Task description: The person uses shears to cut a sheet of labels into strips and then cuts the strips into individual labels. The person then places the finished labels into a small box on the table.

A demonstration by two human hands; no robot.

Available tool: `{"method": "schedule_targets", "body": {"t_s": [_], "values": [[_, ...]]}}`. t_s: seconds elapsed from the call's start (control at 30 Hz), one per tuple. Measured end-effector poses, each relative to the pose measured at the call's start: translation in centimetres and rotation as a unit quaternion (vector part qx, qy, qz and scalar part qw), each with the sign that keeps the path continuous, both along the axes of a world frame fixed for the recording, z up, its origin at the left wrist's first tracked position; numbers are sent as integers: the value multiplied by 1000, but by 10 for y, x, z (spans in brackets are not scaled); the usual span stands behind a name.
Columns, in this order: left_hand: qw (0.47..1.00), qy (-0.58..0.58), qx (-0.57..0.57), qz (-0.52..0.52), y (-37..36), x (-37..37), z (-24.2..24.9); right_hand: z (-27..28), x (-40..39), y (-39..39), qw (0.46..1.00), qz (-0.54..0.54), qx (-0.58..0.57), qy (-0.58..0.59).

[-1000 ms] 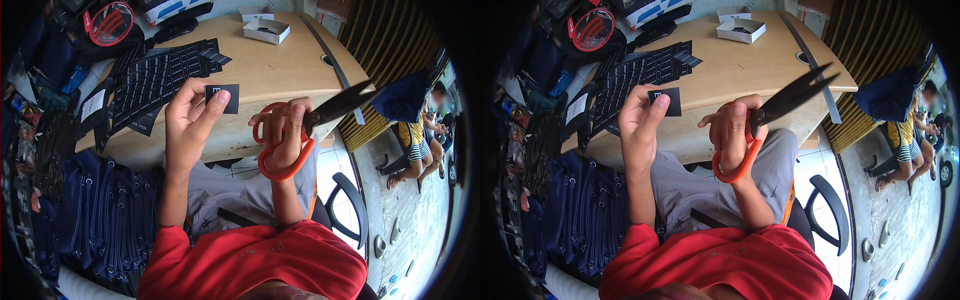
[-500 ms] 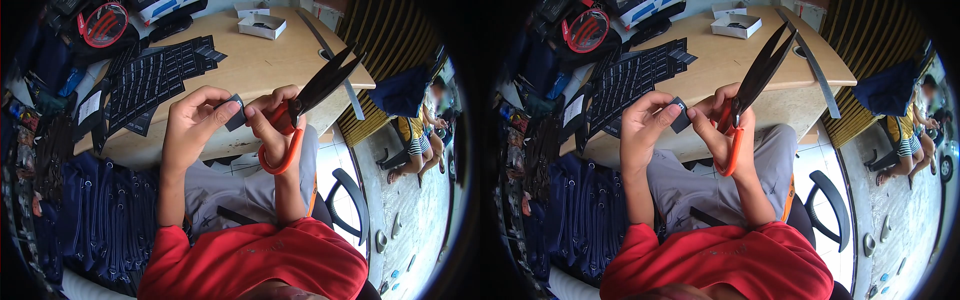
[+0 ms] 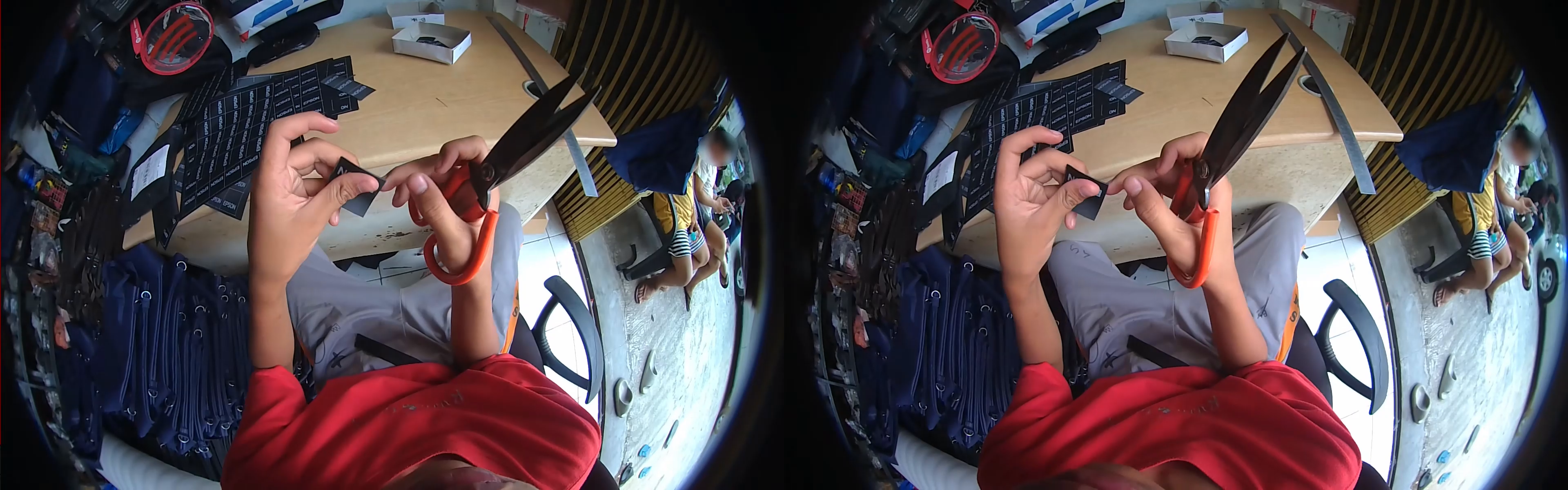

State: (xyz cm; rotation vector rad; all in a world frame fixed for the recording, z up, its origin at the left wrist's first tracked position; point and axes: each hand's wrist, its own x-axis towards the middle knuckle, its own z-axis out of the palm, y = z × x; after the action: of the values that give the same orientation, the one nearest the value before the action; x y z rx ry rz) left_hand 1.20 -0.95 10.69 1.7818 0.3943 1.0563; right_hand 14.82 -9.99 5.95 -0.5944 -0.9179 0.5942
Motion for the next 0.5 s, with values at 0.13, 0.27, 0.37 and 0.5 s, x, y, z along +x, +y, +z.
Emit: {"method": "schedule_targets", "body": {"t_s": [0.13,0.27,0.37,0.5], "values": [[997,60,9,-41,2,-4,6,-5,0,3,998,-12,-2,-60],[991,105,38,-67,4,-1,11,-9,-4,6,1000,-4,-1,-30],[991,98,38,-79,5,1,13,-10,-4,6,999,-32,-22,-19],[994,73,-20,-80,6,9,7,-5,-4,5,994,-102,5,35]]}}
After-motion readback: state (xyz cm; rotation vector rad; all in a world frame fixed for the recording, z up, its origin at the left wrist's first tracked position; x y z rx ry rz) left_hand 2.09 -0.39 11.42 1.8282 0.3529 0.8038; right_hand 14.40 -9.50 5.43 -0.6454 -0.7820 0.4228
